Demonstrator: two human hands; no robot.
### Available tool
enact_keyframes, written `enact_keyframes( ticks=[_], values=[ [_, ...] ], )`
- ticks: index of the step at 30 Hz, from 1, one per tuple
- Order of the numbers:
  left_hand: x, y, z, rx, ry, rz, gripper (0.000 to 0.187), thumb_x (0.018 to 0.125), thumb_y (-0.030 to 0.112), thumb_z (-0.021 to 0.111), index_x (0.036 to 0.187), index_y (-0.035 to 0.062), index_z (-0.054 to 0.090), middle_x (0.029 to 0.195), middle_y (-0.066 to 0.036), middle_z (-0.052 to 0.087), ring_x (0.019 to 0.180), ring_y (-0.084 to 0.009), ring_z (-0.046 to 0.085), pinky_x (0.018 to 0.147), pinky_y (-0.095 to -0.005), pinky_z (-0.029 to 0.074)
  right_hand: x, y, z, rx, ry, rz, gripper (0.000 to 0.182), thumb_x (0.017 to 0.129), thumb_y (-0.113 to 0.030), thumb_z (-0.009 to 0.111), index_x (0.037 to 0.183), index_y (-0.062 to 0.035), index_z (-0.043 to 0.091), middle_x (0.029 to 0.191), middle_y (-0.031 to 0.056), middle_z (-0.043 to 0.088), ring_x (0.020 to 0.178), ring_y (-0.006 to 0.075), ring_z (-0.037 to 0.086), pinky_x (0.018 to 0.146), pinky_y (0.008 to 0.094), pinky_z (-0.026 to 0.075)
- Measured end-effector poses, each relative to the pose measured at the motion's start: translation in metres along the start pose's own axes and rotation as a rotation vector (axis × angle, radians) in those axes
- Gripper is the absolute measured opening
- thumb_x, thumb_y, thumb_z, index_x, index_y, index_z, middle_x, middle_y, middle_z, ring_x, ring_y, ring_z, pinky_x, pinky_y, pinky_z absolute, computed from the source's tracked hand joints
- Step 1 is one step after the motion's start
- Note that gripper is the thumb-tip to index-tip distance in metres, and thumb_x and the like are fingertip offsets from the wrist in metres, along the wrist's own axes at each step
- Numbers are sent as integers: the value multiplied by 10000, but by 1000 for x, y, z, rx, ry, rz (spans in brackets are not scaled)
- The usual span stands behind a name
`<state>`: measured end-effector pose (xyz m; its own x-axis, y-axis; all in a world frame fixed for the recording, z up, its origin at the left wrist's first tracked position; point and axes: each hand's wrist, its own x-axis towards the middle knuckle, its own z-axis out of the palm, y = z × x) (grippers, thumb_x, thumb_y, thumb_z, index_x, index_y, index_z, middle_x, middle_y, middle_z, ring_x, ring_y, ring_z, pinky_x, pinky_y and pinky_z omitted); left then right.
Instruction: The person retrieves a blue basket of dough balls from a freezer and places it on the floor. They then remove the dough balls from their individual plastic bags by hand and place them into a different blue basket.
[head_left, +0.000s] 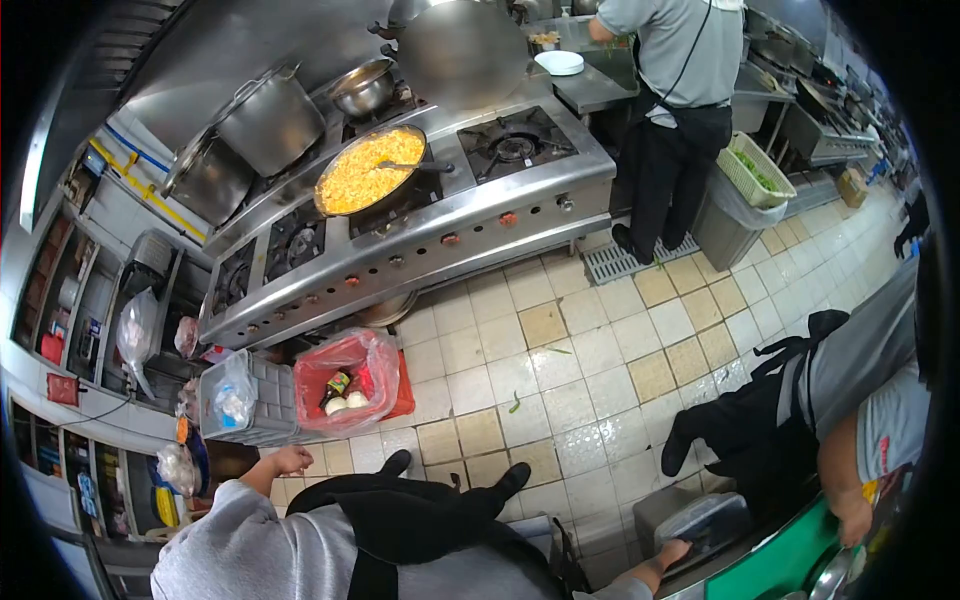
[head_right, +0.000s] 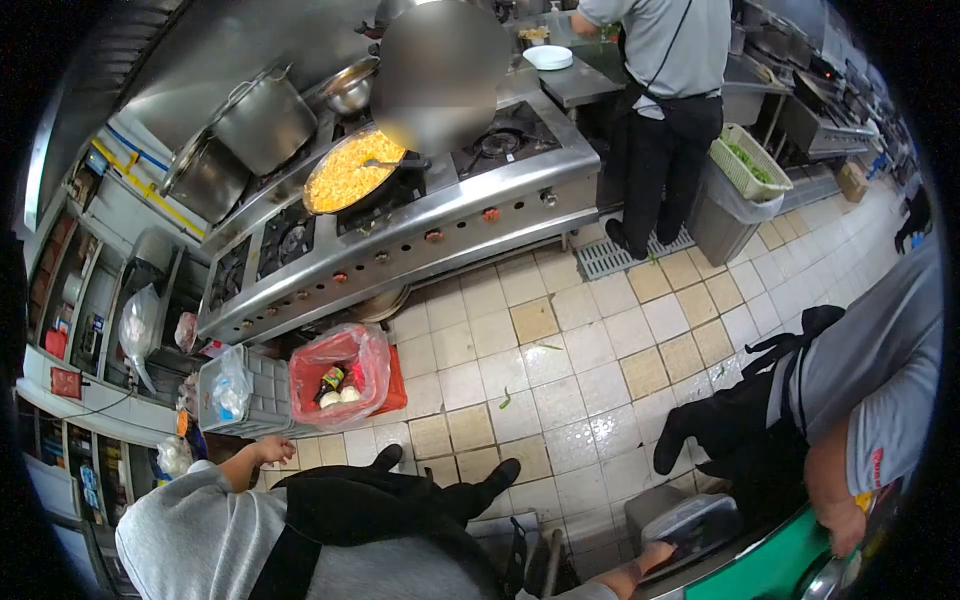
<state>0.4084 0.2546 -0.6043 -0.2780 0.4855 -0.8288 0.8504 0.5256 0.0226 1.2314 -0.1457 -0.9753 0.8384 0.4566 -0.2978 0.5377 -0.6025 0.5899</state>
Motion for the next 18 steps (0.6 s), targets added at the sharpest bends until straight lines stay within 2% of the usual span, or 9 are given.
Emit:
enact_keyframes(
  ticks=[2, 4, 5, 6, 7, 10, 13, 15, 18],
  values=[
    [6, -17, 7, 61, -56, -21, 410, 833, 331, 580, 1154, 77, 597, 953, -81, 654, 745, -184, 647, 516, -341, 506, 6, -9, 6, 6, 50, -11, 230, 839, -237, 505, 798, -151, 714, 825, 49, 681, 770, 193, 630, 648, 367, 498],
    [4, -25, 17, 30, 9, -12, 367, 818, 319, 599, 1084, 72, 651, 933, -98, 668, 781, -199, 645, 577, -354, 513, 2, -22, -22, 161, -51, 55, 225, 830, -256, 509, 832, -157, 711, 935, 24, 657, 933, 211, 586, 693, 375, 491],
    [0, -27, 19, 31, 39, -8, 356, 814, 316, 605, 1063, 68, 665, 937, -106, 671, 803, -210, 644, 614, -361, 518, 3, -32, -43, 163, -109, 31, 228, 817, -276, 522, 826, -161, 718, 953, 43, 649, 902, 223, 596, 687, 394, 488],
    [0, -28, 22, 38, 65, 0, 345, 811, 312, 611, 1042, 65, 679, 940, -114, 675, 826, -220, 643, 651, -368, 522, -11, -45, -58, 22, 133, 7, 223, 795, -288, 543, 782, -164, 727, 875, 32, 662, 827, 226, 615, 664, 405, 486],
    [19, -51, 29, 44, 105, 77, 341, 800, 306, 630, 1007, 42, 694, 974, -145, 678, 890, -260, 633, 775, -370, 508, -8, -55, -78, 93, -59, -89, 225, 826, -265, 528, 806, -156, 724, 861, 28, 687, 798, 211, 637, 656, 394, 450],
    [41, -92, 38, 12, 116, 90, 362, 797, 316, 640, 1005, 23, 686, 1019, -163, 671, 948, -279, 624, 861, -369, 476, 1, -122, -66, 482, -37, 2, 273, 775, -226, 576, 934, -18, 652, 933, 107, 675, 829, 312, 640, 715, 407, 477],
    [28, -105, 43, -80, 160, 71, 379, 797, 335, 633, 998, 18, 686, 1019, -178, 669, 973, -291, 623, 867, -373, 474, -40, -163, -146, 877, -86, -32, 406, 719, -236, 591, 1016, 41, 596, 948, 207, 649, 893, 365, 629, 805, 418, 481],
    [40, -131, 50, -147, 195, 68, 380, 796, 339, 626, 987, 16, 686, 1013, -193, 665, 977, -299, 624, 867, -381, 473, -40, -220, -118, 886, -133, -150, 392, 709, -205, 566, 1019, 31, 610, 982, 230, 642, 934, 376, 622, 859, 418, 471],
    [64, -177, 76, -241, 233, 79, 388, 793, 342, 612, 973, 6, 679, 1006, -224, 654, 987, -316, 623, 864, -400, 474, -85, -254, -217, 889, -245, -209, 393, 681, -191, 556, 1011, 8, 631, 1021, 228, 646, 963, 380, 622, 874, 407, 477]
  ],
)
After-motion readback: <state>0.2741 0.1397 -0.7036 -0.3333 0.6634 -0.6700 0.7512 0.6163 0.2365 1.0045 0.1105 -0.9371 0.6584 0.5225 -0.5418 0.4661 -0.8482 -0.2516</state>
